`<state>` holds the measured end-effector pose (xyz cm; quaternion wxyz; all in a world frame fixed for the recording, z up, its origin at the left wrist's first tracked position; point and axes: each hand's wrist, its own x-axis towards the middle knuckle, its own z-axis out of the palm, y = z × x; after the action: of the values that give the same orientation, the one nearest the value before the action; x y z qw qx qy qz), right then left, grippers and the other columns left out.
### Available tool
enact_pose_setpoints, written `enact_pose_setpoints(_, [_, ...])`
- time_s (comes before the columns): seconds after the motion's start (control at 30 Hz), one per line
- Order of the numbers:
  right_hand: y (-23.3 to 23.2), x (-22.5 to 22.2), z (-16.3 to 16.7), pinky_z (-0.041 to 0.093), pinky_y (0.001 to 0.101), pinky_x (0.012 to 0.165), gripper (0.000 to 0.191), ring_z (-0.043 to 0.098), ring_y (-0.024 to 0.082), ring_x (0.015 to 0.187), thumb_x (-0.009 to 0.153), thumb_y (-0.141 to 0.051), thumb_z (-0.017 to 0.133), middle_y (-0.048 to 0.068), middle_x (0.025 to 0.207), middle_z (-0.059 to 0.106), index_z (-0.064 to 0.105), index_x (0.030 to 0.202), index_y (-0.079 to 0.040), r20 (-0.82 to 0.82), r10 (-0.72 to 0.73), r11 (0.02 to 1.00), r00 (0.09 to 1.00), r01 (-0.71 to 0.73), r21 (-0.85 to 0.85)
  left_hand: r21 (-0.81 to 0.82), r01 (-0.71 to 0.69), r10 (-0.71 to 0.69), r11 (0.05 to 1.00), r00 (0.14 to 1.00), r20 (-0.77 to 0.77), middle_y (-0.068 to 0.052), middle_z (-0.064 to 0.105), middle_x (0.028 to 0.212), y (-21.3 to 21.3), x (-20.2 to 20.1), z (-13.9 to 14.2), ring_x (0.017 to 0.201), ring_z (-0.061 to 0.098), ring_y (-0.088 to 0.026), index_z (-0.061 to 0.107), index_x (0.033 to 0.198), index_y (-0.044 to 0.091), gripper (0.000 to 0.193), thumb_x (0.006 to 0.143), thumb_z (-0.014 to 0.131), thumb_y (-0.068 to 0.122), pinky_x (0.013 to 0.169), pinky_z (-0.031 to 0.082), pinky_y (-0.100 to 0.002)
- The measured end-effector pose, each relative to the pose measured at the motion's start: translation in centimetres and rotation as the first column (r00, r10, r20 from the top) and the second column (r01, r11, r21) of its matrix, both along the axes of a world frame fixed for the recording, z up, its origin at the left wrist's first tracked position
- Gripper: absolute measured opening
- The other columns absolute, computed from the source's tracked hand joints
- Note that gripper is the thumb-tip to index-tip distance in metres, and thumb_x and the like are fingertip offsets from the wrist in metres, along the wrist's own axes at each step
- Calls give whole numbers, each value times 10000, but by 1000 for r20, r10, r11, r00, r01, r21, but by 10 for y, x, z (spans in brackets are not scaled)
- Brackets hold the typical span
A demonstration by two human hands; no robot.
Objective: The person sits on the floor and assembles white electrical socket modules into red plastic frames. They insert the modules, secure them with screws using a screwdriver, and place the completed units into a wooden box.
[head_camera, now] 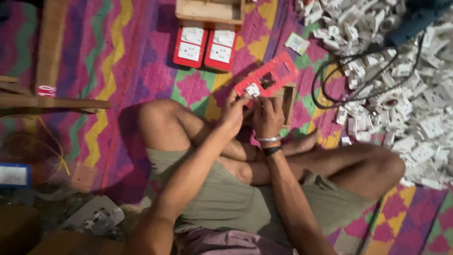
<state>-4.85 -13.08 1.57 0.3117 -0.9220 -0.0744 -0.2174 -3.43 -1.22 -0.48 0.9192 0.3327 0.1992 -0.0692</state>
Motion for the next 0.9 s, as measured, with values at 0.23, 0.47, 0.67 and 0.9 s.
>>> enact_pose_setpoints(0.23, [-18, 11, -9, 485, 515, 1052, 123, 637, 349, 965, 906, -121, 775, 116, 966, 674, 735, 1018, -93, 101, 58, 996, 993, -50, -73, 15, -64, 64, 998, 998, -21, -51, 681, 1102, -20, 9, 13, 937, 646, -159, 596, 1307, 99, 363, 951, 663, 81, 769, 548, -301])
enact_pose_setpoints(0.47, [-31, 27, -15, 518, 446, 800, 254, 634, 290, 875, 923, -228, 884, 122, 977, 668, 711, 1001, -59, -122, 88, 992, 989, -76, 103, -48, 16, -21, 999, 992, -122, 27, 648, 1058, -21, 17, 14, 940, 650, -105, 563, 1323, 183, 314, 1023, 556, 88, 765, 607, -326])
enact_pose_setpoints(0.67, [-19, 11, -25, 516, 430, 946, 622, 567, 367, 1151, 937, -230, 821, 251, 1364, 454, 599, 1483, -30, -21, 164, 986, 986, -164, 6, 95, -173, 172, 980, 985, 23, -50, 691, 1189, -21, 24, 14, 983, 649, -140, 626, 1412, 53, 361, 1055, 621, 7, 782, 560, -326])
enact_pose_setpoints(0.9, [-18, -1, -22, 440, 443, 1138, 684, 484, 415, 1374, 1002, -124, 771, 273, 1559, 407, 449, 1588, 20, 37, 203, 976, 979, -205, 75, -185, -181, 141, 966, 967, -210, 12, 688, 1116, -12, 25, 24, 855, 724, -105, 574, 1332, 190, 357, 1002, 571, 54, 604, 621, -298])
